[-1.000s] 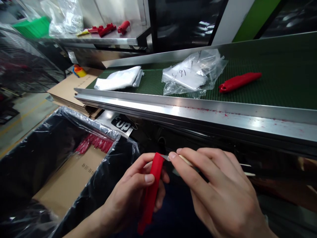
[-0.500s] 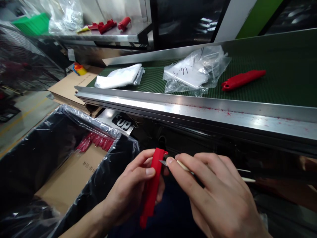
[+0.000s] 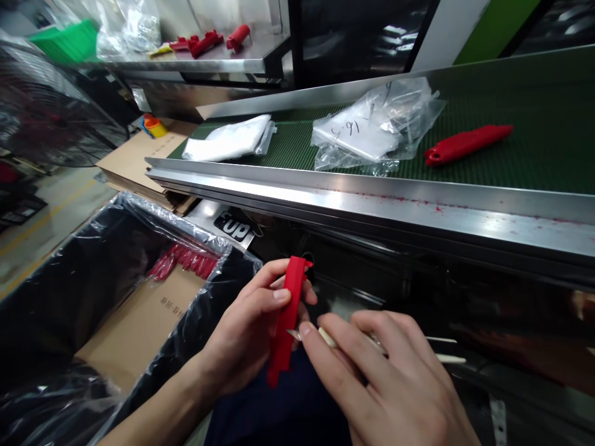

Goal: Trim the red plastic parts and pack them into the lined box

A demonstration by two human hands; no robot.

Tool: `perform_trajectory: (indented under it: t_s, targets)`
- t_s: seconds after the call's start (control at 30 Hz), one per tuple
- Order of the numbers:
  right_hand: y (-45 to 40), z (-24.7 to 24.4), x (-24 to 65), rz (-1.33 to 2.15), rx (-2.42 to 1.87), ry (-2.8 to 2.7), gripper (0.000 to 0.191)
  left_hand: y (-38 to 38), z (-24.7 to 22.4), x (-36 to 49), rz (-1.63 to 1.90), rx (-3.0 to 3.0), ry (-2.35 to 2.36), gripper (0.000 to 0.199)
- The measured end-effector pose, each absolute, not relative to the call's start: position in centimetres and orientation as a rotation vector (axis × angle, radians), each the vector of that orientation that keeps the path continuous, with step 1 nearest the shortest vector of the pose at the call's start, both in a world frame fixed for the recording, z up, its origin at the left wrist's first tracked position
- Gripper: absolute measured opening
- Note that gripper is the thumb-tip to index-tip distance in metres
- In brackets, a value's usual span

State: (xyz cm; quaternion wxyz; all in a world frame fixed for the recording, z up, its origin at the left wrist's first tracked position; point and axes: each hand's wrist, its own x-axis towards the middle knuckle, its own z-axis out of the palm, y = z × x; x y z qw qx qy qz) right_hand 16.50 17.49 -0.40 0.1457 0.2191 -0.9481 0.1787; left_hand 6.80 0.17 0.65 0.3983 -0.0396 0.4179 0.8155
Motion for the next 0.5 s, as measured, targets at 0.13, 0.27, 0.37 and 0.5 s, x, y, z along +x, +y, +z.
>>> perform_trajectory:
  t_s: [0.13,0.27,0.37,0.5]
  targets:
    - [17.0,-0.5,17.0,0.566,0.631,-2.731,0.053,0.4,0.4,6.3,2.091,-0.048,1.034,0.029]
    - [16.7,-0.9,17.4,0.569,0.643,-2.736,0.052,0.6,0.4,6.0,2.088,-0.075,1.012,0.031]
    - [16.8,-1.1,17.8,0.607,0.67,-2.721,0.042,0.8,0.4,5.9,2.072,-0.113,0.995,0.03]
    - [17.8,-0.6,17.7,0.694,0.584,-2.67,0.048,1.0,0.7,5.8,2.1,-0.14,0.95,0.03]
